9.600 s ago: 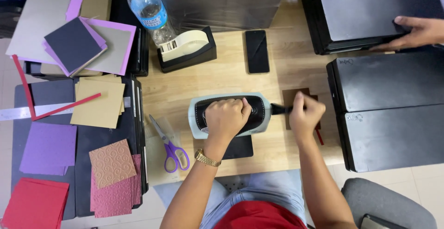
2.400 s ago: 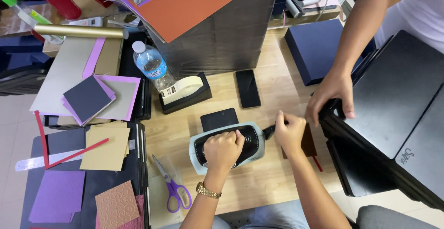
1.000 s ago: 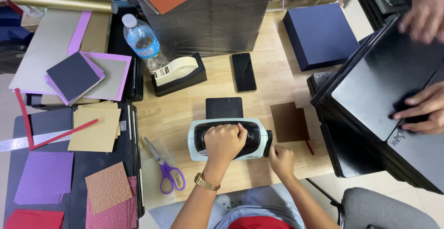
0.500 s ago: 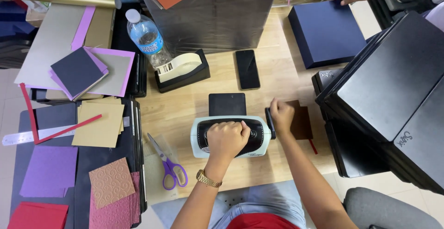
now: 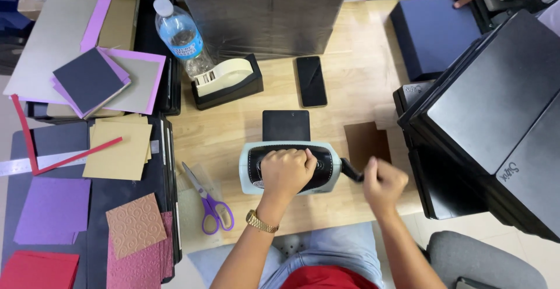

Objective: A person uses a manual embossing machine to create textures on different colored sheets of paper.

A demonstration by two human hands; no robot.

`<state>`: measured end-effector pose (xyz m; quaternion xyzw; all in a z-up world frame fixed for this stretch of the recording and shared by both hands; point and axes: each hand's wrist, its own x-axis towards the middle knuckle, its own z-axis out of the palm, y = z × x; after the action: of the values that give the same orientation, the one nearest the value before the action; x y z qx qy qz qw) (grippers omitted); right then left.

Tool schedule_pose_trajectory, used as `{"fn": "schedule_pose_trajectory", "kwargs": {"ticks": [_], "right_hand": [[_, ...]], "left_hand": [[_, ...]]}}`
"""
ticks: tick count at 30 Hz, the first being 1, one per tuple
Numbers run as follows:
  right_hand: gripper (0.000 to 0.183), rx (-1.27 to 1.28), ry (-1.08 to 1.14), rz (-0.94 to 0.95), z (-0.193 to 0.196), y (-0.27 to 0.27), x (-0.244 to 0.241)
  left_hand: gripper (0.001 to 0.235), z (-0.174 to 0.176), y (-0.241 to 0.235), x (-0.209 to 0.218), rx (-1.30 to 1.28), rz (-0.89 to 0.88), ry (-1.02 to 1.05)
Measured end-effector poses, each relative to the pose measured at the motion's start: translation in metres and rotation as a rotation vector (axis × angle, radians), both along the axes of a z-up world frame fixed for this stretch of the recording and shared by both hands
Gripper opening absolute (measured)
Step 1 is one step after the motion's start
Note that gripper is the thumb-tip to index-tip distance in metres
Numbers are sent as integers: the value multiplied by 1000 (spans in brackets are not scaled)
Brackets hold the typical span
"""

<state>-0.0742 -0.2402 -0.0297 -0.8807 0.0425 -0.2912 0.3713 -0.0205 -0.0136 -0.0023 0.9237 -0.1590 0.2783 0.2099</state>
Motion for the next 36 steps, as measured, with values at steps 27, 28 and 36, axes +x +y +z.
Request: {"fn": "schedule_pose_trajectory", "kwargs": {"ticks": [27,28,36], "right_hand": [[46,130,66,-69,-59,1,111],[46,131,63,-65,-86,2,109],[53,5,259,-99,-140,6,-44]], "left_hand": [[37,-3,-2,-2,4,30,9],[37,-3,-1,-2,5,34,6],[38,-4,-3,-2,6,35,10]]}}
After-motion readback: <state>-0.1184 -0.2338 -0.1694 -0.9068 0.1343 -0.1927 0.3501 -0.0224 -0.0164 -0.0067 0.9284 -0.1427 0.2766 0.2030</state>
